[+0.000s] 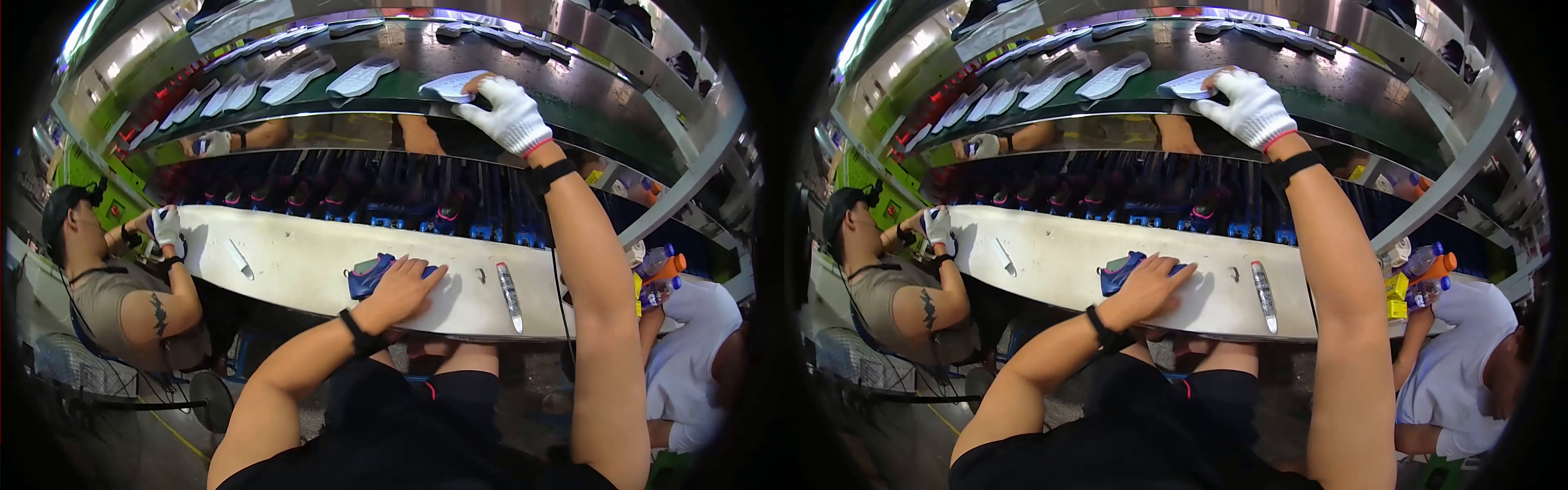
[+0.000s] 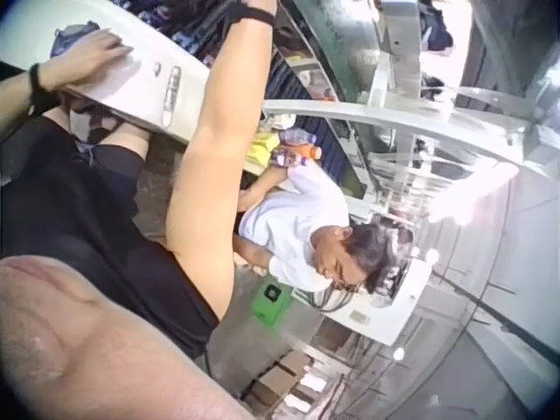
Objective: Inspect blue sneakers on a production bench and place them onto a conveyor belt system.
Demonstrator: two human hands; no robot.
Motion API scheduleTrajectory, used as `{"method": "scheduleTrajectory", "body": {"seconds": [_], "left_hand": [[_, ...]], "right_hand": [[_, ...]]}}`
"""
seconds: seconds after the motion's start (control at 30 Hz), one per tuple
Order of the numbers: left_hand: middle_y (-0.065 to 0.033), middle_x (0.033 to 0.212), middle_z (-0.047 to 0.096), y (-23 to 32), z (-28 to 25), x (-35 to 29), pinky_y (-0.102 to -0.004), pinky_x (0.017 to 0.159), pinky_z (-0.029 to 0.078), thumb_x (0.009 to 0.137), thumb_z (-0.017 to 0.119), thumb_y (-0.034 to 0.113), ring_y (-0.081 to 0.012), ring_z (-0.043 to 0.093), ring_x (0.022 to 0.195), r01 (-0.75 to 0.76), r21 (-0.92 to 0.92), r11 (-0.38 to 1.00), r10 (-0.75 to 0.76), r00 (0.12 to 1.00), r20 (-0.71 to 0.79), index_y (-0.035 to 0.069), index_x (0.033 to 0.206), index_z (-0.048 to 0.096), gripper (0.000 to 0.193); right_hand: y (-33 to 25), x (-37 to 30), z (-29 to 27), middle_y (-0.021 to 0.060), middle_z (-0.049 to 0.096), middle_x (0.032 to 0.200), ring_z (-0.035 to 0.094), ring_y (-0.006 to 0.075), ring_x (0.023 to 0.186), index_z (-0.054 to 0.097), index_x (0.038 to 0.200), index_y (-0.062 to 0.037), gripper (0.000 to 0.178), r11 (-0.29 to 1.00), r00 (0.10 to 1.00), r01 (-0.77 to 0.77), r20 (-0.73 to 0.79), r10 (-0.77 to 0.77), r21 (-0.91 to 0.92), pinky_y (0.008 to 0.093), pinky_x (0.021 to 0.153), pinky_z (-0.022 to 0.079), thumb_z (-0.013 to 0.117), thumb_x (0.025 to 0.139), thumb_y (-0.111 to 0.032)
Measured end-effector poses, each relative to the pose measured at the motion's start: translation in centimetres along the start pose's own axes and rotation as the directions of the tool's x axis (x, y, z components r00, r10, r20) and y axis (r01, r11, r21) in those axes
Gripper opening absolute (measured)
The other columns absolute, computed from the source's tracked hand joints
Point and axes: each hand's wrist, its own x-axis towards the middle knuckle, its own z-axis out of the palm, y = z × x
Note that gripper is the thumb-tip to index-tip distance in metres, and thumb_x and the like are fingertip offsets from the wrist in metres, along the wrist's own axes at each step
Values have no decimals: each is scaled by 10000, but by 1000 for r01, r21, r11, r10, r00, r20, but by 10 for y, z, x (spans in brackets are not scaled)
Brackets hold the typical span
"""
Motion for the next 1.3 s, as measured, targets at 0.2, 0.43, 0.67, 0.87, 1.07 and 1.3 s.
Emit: {"method": "scheduleTrajectory", "body": {"seconds": [0.2, 0.43, 0.67, 0.87, 1.07, 1.3], "left_hand": [[-184, 1284, 752, 24, -39, 1, -451, 891, 649, 928, 778, 93, -399, 762, 1070, -43, -265, 963, -20, 973, -231, 112, 1469, 666, 553], [-71, 1300, 770, 48, -43, -36, -430, 950, 549, 822, 897, 47, -309, 696, 1023, -158, -327, 932, 34, 934, -356, 155, 1422, 754, 626], [-209, 1300, 795, 68, -36, -58, -368, 758, 658, 951, 865, 89, -306, 829, 947, 154, -753, 639, -336, 937, -93, -23, 1152, 754, 255], [-289, 1345, 766, 73, -39, -59, -353, 788, 675, 930, 904, 119, -315, 845, 993, 19, -721, 693, -218, 959, -184, -34, 1029, 716, 262], [-278, 1319, 781, 69, -37, -60, -341, 730, 670, 912, 941, 182, -303, 842, 924, 65, -654, 753, -224, 961, -163, -10, 1017, 658, 358], [-288, 1268, 797, 64, -25, -70, -314, 739, 648, 944, 907, 151, -253, 841, 892, 13, -681, 732, -238, 942, -237, 8, 991, 621, 323]], "right_hand": [[-57, -103, -71, 138, 760, 1027, 742, 368, 997, 743, 1085, -57, 310, 936, 845, 331, -402, -352, -122, 464, 908, 601, 934, 851, -127], [-123, -304, -45, 222, 777, 1093, 780, 294, 935, 647, 1199, 51, 517, 532, 857, -267, -55, 512, 803, 404, 832, 648, 777, 1071, -433], [-210, -335, -2, 352, 660, 1494, 755, 274, 1161, 678, 1128, -7, 393, 220, 809, -319, 144, 570, 922, 385, 991, 598, 827, 1046, -362], [-220, -349, 21, 333, 637, 1542, 763, 168, 925, 646, 1099, -42, 347, 397, 834, -305, 42, 550, 866, 283, 816, 596, 916, 967, -217], [-213, -345, 24, 296, 700, 1473, 811, 203, 896, 618, 1071, -61, 363, 563, 885, -301, 7, 465, 770, 284, 707, 619, 937, 933, -167], [-211, -342, 35, 282, 716, 1449, 825, 206, 903, 599, 999, -33, 383, 553, 892, -276, -5, 453, 786, 309, 714, 649, 955, 903, -134]]}}
